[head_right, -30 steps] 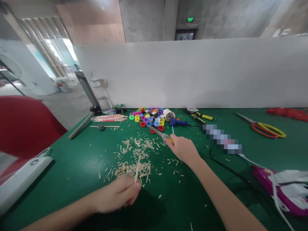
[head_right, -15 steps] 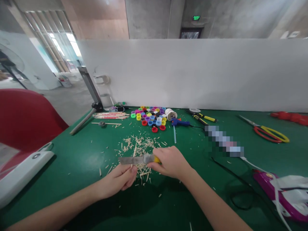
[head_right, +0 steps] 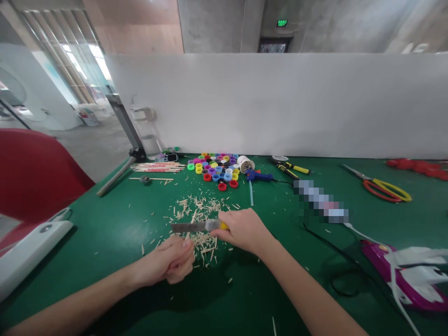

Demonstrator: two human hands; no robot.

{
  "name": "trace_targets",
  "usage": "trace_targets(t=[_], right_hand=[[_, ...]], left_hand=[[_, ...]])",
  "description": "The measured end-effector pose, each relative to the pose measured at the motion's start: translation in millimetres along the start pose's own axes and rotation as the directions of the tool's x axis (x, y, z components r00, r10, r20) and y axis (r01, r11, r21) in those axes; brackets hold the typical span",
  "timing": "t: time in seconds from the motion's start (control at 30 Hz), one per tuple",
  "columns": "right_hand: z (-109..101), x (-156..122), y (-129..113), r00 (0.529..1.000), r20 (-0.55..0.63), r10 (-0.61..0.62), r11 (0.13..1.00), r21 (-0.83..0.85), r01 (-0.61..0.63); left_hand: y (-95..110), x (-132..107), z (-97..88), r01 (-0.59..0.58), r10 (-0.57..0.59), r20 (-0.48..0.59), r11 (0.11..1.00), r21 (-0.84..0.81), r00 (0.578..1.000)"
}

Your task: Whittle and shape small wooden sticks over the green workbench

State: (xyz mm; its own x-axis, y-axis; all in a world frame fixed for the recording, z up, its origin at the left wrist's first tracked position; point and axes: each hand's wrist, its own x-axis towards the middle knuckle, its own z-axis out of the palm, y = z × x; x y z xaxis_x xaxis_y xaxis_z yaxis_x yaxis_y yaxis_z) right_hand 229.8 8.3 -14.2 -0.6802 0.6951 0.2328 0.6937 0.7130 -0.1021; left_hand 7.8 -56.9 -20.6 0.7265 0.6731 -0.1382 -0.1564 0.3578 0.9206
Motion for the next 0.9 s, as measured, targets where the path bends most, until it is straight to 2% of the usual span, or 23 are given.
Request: trace_targets(t=[0.1, 0.2, 0.3, 0.37, 0.47, 0.57, 0.7, 0.77, 0.9], right_hand=[[3, 3, -3, 1.0, 0.01, 0.01, 1.0, -0.005, -0.01], [5, 7, -1, 1.0, 0.023, 0.018, 1.0, 0.001, -0.018], [3, 10, 13, 0.991, 0.058, 0.12, 0.992, 0.026, -0.122], [1, 9, 25, 0.963, 0.086, 0.254, 0.965, 0.038, -0.258], [-1, 3, 32, 0.961, -0.027, 0.275, 0.958, 0.085, -0.272], [1, -1, 23, 0.982, -0.063, 0.178, 0.975, 0.147, -0.167], [4, -2, 4, 0.999, -0.044, 0.019, 0.982, 0.187, -0.01], [4, -2, -2, 1.0, -0.023, -0.016, 0.986, 0.168, 0.02], [4, -1, -9, 1.0, 0.016, -0.012, 0.994, 0.111, 0.01]], left_hand=[[2, 0, -2.0, -0.002, 0.006, 0.031, 0.99, -0.139, 0.999], [2, -1, -1.0, -0.005, 0.011, 0.025, 0.977, -0.211, 1.0], [-1, -4, 6.9, -0.015, 0.024, 0.062, 0.989, -0.145, 0.998], [-4, -5, 12.5, 0.036, -0.029, 0.169, 0.999, -0.039, 0.985], [-4, -4, 12.5, 0.004, -0.007, 0.083, 1.0, 0.028, 0.997], [-2, 0, 4.5, -0.022, 0.022, -0.012, 0.999, -0.039, 1.0], [-1, 5, -0.5, -0.031, 0.024, -0.106, 0.997, -0.068, 0.994], [-3, 6, -0.2, -0.032, 0.031, -0.168, 0.999, -0.002, 0.985], [-6, 7, -0.1, -0.015, 0.082, -0.258, 0.967, 0.254, 0.963]])
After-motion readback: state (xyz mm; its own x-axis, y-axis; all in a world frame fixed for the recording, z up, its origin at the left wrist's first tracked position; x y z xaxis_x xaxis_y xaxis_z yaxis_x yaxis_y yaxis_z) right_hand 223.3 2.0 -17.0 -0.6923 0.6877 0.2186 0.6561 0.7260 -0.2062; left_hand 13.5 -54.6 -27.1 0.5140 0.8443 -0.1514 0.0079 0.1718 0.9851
